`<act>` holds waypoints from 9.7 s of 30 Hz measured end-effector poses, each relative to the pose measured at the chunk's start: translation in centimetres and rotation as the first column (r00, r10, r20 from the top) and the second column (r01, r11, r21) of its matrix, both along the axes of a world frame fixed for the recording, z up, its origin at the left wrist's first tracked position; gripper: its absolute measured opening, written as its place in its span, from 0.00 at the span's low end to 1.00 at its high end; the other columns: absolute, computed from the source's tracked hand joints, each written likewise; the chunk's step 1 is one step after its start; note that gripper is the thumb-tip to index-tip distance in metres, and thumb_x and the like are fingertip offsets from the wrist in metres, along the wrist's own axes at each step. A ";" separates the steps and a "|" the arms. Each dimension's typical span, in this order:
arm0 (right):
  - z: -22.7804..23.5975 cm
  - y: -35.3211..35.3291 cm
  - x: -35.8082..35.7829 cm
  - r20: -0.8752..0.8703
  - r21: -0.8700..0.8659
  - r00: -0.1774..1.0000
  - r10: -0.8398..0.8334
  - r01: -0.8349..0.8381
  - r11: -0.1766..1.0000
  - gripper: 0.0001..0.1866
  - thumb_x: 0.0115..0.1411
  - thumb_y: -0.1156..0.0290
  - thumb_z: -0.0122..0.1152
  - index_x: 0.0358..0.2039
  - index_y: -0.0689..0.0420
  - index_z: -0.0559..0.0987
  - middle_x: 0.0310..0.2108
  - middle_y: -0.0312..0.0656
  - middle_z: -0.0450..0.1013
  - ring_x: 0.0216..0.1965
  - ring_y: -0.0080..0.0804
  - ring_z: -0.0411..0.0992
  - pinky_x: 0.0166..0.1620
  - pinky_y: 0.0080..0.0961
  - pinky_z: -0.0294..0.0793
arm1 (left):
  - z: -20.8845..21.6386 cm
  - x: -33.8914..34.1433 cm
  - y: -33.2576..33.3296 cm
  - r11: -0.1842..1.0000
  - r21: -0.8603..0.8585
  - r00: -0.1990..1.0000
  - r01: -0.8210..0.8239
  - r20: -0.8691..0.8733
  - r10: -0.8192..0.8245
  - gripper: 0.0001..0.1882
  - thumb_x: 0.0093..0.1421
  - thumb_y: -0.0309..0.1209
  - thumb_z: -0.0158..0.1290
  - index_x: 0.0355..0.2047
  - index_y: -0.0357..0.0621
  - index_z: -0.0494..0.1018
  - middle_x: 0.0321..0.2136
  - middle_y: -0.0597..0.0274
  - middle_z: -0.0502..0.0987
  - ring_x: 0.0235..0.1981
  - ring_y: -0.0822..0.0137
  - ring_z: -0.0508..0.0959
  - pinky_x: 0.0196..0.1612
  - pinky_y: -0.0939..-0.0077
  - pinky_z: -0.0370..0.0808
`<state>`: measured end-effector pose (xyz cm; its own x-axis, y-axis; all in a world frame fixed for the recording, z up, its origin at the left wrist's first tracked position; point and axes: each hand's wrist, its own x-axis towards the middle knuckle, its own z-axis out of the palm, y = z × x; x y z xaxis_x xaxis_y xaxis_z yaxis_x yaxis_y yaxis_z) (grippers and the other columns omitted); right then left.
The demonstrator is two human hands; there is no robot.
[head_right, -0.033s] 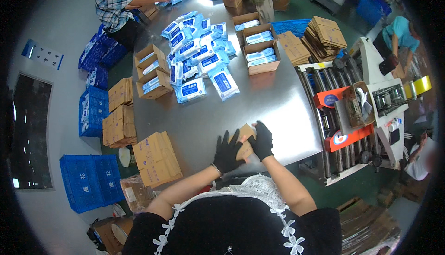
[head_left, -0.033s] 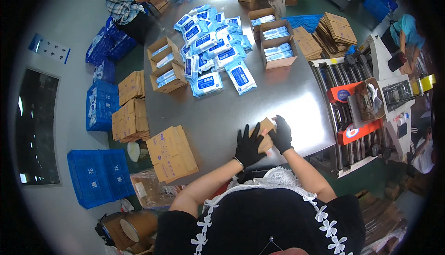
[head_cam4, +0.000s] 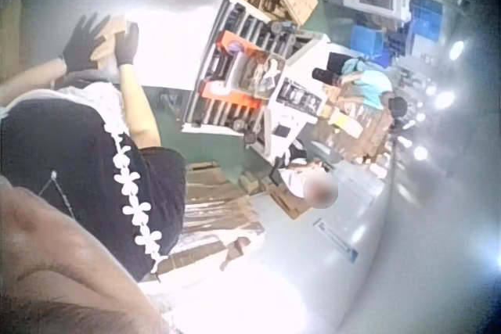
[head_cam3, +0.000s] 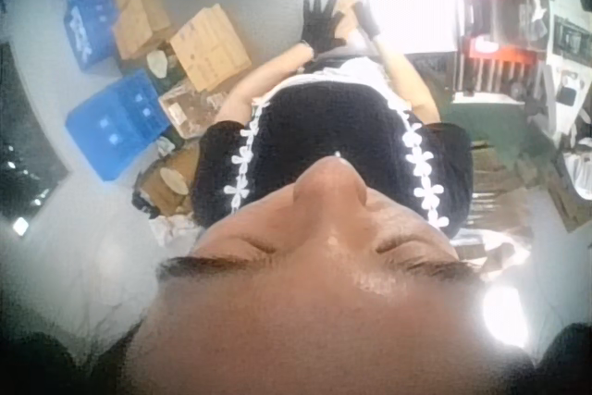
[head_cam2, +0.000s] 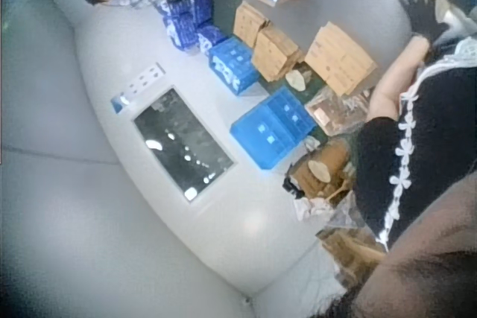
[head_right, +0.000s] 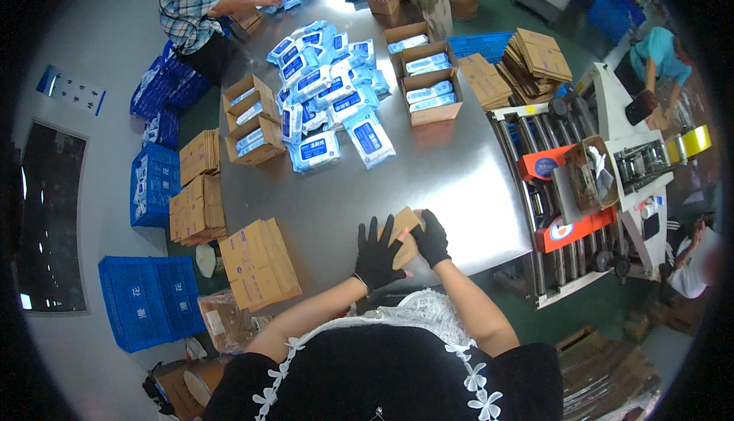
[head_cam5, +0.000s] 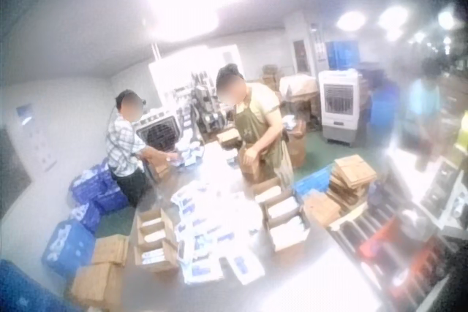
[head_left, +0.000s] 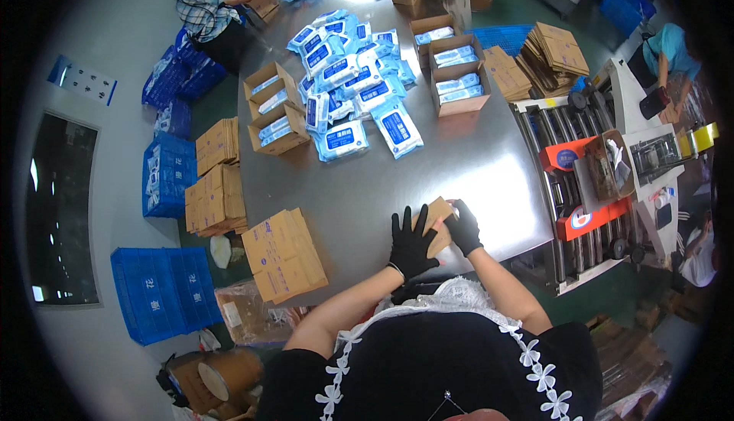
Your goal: The person folds flat cardboard into small boxes and packs multiple blue packets of wet wipes into each box by hand.
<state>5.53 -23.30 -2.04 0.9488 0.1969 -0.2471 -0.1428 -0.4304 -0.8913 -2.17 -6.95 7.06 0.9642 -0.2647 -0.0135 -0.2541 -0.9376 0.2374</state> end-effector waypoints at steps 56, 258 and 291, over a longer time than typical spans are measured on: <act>10.4 22.0 15.3 -0.110 0.590 0.802 0.588 -0.423 0.688 0.30 0.48 0.64 0.72 0.50 0.61 0.70 0.40 0.41 0.75 0.41 0.29 0.74 0.47 0.28 0.74 | -11.9 1.0 14.2 0.422 -0.378 0.531 -0.824 -0.257 0.808 0.07 0.55 0.30 0.47 0.29 0.43 0.74 0.26 0.47 0.78 0.28 0.46 0.79 0.32 0.52 0.75; 8.4 5.2 7.4 0.624 -0.350 0.679 0.386 -0.199 0.915 0.18 0.52 0.63 0.62 0.43 0.55 0.76 0.48 0.46 0.72 0.51 0.44 0.68 0.57 0.44 0.62 | -19.1 8.4 -0.7 -0.220 -0.917 0.895 -0.331 -0.379 0.234 0.29 0.56 0.39 0.57 0.52 0.40 0.58 0.47 0.55 0.67 0.49 0.62 0.70 0.54 0.67 0.68; -5.6 18.6 -6.7 0.115 -0.130 0.585 0.803 -0.792 0.596 0.20 0.60 0.65 0.61 0.51 0.56 0.73 0.47 0.45 0.75 0.46 0.32 0.75 0.48 0.29 0.73 | -12.3 -29.2 36.3 0.173 -0.240 0.151 -0.955 0.108 0.983 0.40 0.48 0.43 0.62 0.57 0.34 0.61 0.52 0.40 0.67 0.54 0.41 0.65 0.58 0.52 0.61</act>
<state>-1.18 -4.70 -7.60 0.4417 0.8828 -0.1597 0.4119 -0.3577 -0.8381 -31.33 29.33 -5.28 0.4017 0.9027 0.1542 0.7971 -0.4276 0.4265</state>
